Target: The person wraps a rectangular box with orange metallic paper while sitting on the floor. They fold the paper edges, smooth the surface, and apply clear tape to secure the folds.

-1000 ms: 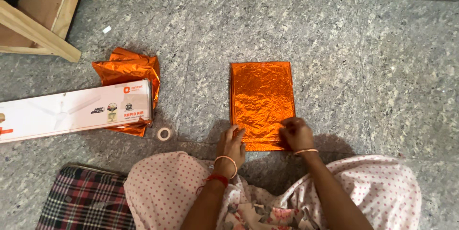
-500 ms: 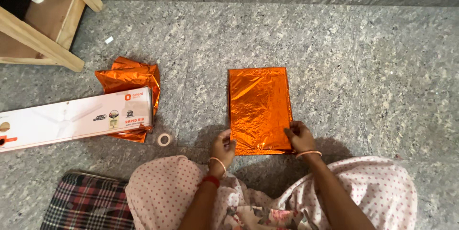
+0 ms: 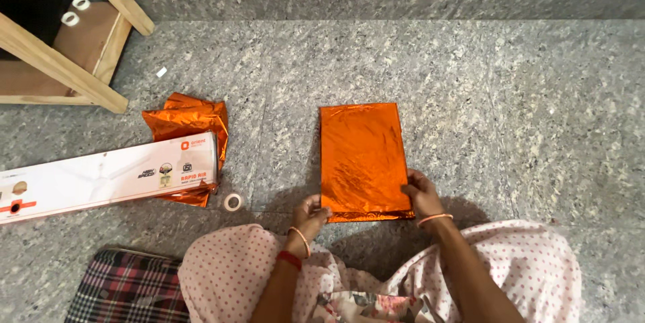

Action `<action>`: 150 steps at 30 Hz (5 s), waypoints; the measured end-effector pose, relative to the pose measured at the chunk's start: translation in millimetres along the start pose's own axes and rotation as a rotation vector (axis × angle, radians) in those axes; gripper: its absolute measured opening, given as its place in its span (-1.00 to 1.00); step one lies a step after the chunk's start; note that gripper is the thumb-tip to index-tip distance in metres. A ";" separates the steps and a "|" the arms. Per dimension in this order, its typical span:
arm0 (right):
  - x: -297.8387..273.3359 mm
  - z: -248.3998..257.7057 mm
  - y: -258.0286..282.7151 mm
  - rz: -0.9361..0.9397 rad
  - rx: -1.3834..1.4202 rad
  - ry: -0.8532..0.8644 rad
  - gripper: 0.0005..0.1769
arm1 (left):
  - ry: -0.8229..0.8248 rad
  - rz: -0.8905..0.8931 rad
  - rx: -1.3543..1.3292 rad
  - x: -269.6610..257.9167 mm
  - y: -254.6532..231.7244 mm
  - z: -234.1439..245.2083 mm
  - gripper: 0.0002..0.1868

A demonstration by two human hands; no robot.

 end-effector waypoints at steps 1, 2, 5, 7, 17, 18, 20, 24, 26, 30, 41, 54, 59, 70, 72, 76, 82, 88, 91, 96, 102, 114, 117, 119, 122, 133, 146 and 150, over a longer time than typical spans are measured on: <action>-0.8 4.1 0.2 0.029 0.096 0.010 -0.55 | 0.016 -0.072 0.023 -2.0 -6.2 -4.0 -0.59; -0.9 9.3 -1.0 0.006 0.071 -0.046 -0.58 | 0.031 -0.144 0.046 -4.5 -11.6 -8.4 -0.59; -0.8 17.7 0.9 -0.006 0.001 -0.191 -0.67 | 0.020 -0.243 0.255 -12.6 -34.3 -22.3 -0.54; -2.0 16.2 5.3 0.058 -0.037 -0.254 -0.70 | 0.012 -0.354 0.531 -18.8 -57.3 -27.8 -0.48; -11.6 9.7 -4.0 -0.051 -1.076 -0.452 -0.47 | 0.005 -0.163 0.513 -19.4 -63.7 -28.7 -0.52; -8.0 9.9 -6.4 -0.040 -1.058 -0.413 -0.46 | 0.026 -0.125 0.445 -16.1 -53.6 -27.1 -0.57; -1.2 12.5 -12.6 -0.039 -0.867 -0.332 -0.42 | -0.019 -0.051 0.393 -9.7 -32.8 -22.3 -0.36; 3.3 21.8 -19.5 -0.062 -0.688 -0.586 -0.18 | 0.129 -0.035 0.229 -13.0 -8.2 -38.5 -0.21; -2.7 29.7 -17.3 -0.111 -0.705 -0.829 -0.01 | 0.239 -0.116 0.220 -24.1 -15.7 -56.1 -0.25; -12.3 38.4 -18.4 -0.220 -0.327 -0.948 0.13 | 0.457 -0.056 0.206 -47.8 -53.3 -100.6 -0.30; 11.3 40.1 -2.1 0.070 -0.127 -0.604 0.05 | 0.076 -0.483 0.730 9.4 -131.8 -98.5 -0.56; 4.3 26.3 10.1 0.165 -0.901 -0.809 0.29 | 0.031 -0.082 1.061 144.7 -105.4 0.8 -0.24; 9.1 29.2 13.4 0.121 -0.741 -0.693 0.06 | -0.093 -0.672 1.133 72.9 -97.2 17.3 -0.31; -9.2 14.8 34.8 -0.069 -0.584 -0.752 0.08 | -0.117 -0.153 0.833 16.8 -103.2 14.3 -0.37; -20.0 7.3 38.9 -0.255 -0.933 -0.653 0.29 | -0.123 -0.157 0.844 15.6 -107.5 12.0 -0.35; -28.9 -0.4 35.4 -0.134 -1.245 -0.566 0.42 | -0.116 -0.238 0.853 13.1 -95.0 13.5 -0.34; -16.5 17.4 30.1 0.164 -1.091 -0.617 0.18 | -0.023 -0.252 0.847 15.1 -63.8 23.1 -0.45; -12.1 22.0 20.5 0.182 -0.975 -0.741 0.07 | -0.039 -0.328 0.823 -2.2 -69.1 0.3 -0.33; -11.6 26.1 19.0 0.165 -0.985 -0.710 0.06 | -0.010 -0.330 0.888 -5.4 -86.7 -11.5 -0.31; -11.7 29.7 22.7 0.247 -1.017 -0.684 0.06 | 0.039 -0.249 0.877 -4.1 -107.1 -14.6 -0.36; -14.1 28.2 26.2 0.138 -1.072 -0.677 -0.01 | 0.064 -0.213 0.871 -4.6 -106.0 -12.5 -0.39; -13.6 26.1 28.7 0.134 -1.067 -0.670 -0.01 | 0.053 -0.221 0.846 -2.2 -101.1 -9.6 -0.41; -14.5 25.2 29.4 0.141 -1.072 -0.668 -0.02 | 0.049 -0.245 0.840 -2.3 -101.0 -10.0 -0.41; -14.6 24.5 30.8 0.148 -1.068 -0.668 -0.03 | 0.044 -0.256 0.860 -1.5 -101.7 -10.6 -0.40; -15.8 23.4 29.7 0.153 -1.062 -0.667 -0.02 | 0.042 -0.233 0.852 -2.7 -102.0 -10.5 -0.40; -12.6 27.7 23.6 0.164 -1.087 -0.670 -0.21 | 0.060 -0.119 0.891 -4.9 -115.8 -15.2 -0.35; -9.5 34.4 13.4 0.245 -0.955 -0.781 -0.11 | -0.101 -0.341 0.796 2.9 -92.9 -5.9 -0.19; 12.6 64.9 -19.9 0.062 -0.461 -0.913 -0.03 | 0.147 -0.228 0.792 -5.3 -58.7 -19.6 -0.48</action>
Point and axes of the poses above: each hand's wrist, its own x-axis towards the middle knuckle, its own z-axis out of the back of the hand, y = z × x, the point moved 4 cm from there along x, towards the middle knuckle, and after that the axes turned 12 degrees about -z, right-handed, at the moved point
